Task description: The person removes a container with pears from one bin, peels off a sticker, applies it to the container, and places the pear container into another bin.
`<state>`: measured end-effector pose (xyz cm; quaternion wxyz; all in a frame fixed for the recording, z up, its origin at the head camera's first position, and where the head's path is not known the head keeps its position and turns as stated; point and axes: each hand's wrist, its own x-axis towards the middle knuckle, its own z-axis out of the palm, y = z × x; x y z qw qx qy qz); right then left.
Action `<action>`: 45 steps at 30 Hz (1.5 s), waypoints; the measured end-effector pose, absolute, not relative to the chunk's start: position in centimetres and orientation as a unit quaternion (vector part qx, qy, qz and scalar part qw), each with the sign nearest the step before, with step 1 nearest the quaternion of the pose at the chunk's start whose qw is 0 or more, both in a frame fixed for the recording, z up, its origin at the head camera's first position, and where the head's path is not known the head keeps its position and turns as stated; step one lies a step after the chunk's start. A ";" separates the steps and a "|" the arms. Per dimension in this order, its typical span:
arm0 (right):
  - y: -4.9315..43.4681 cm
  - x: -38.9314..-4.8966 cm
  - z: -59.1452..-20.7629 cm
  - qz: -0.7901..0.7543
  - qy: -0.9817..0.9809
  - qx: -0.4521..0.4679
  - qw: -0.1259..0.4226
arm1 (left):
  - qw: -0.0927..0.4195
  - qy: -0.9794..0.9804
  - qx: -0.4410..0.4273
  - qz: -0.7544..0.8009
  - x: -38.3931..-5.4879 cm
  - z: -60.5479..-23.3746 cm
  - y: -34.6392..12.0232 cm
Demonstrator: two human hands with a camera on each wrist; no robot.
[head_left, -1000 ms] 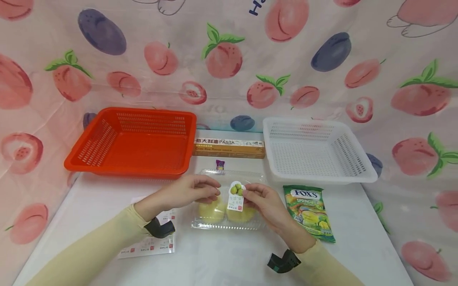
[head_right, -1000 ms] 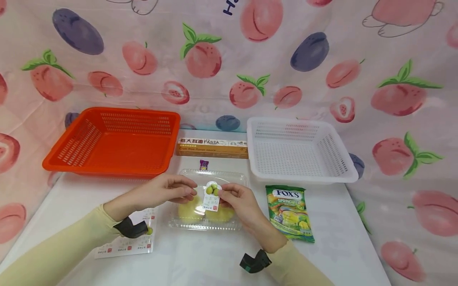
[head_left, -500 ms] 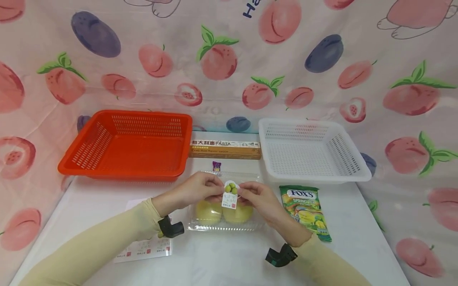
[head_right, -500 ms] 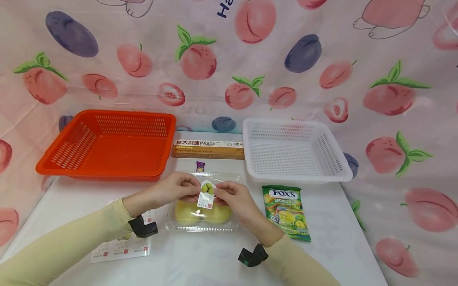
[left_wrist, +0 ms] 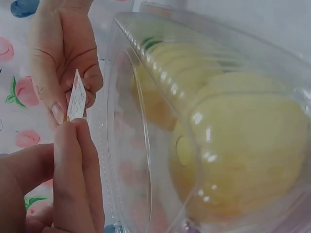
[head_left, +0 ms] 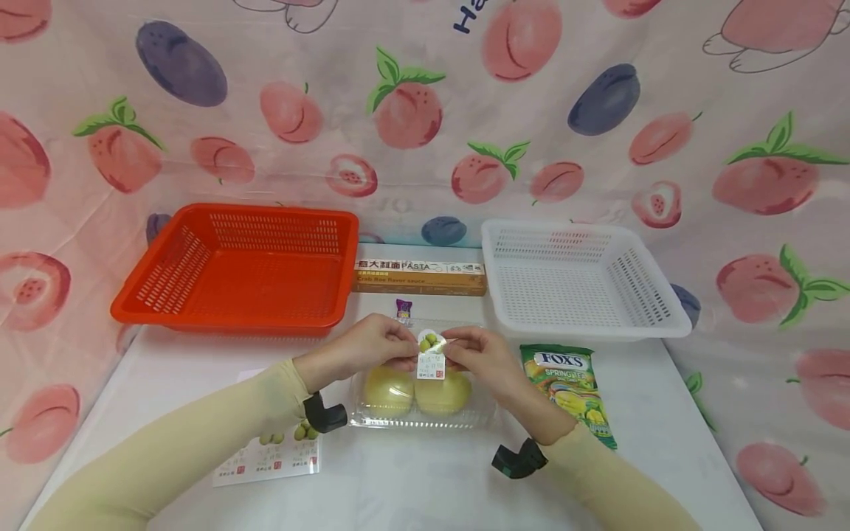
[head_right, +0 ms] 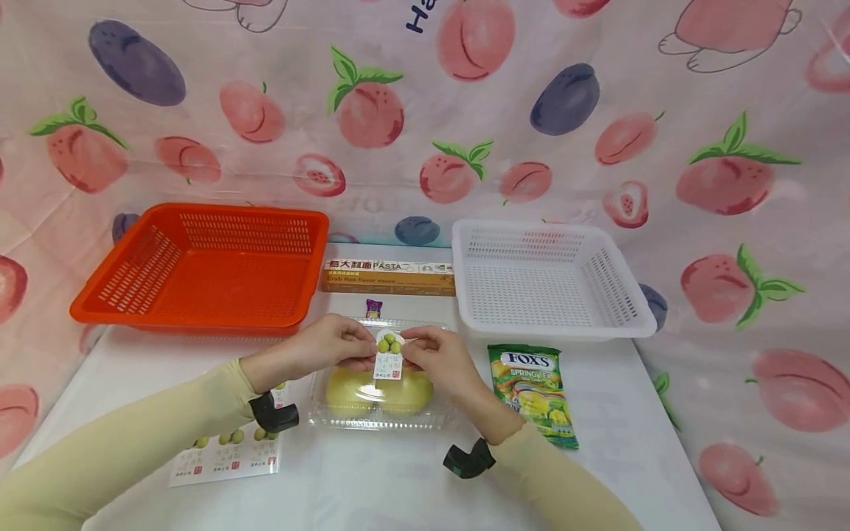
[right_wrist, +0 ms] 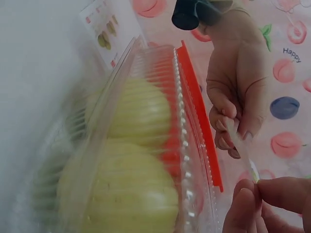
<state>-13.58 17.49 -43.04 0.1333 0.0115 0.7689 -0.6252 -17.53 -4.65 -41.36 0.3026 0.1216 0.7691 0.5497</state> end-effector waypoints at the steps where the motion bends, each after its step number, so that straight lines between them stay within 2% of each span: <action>1: 17.5 -13.6 -43.0 -0.622 0.772 0.012 0.131 | 0.302 0.775 0.125 0.541 -17.6 -41.4 -4.6; 10: 17.3 -14.1 -43.0 -0.566 0.815 0.019 0.119 | 0.300 0.818 0.134 0.472 -18.1 -41.1 -4.2; 22: 17.0 -14.6 -43.2 -0.519 0.845 0.005 0.129 | 0.295 0.838 0.138 0.438 -18.5 -41.8 -4.0; 30: 16.8 -15.0 -43.2 -0.476 0.870 -0.028 0.125 | 0.267 0.864 0.175 0.389 -18.8 -42.0 -3.7; 37: 16.5 -15.2 -43.5 -0.436 0.891 -0.060 0.114 | 0.212 0.901 0.220 0.309 -18.6 -42.3 -3.3; 45: 16.5 -15.4 -43.5 -0.403 0.907 -0.072 0.101 | 0.225 0.901 0.209 0.308 -18.4 -42.5 -3.2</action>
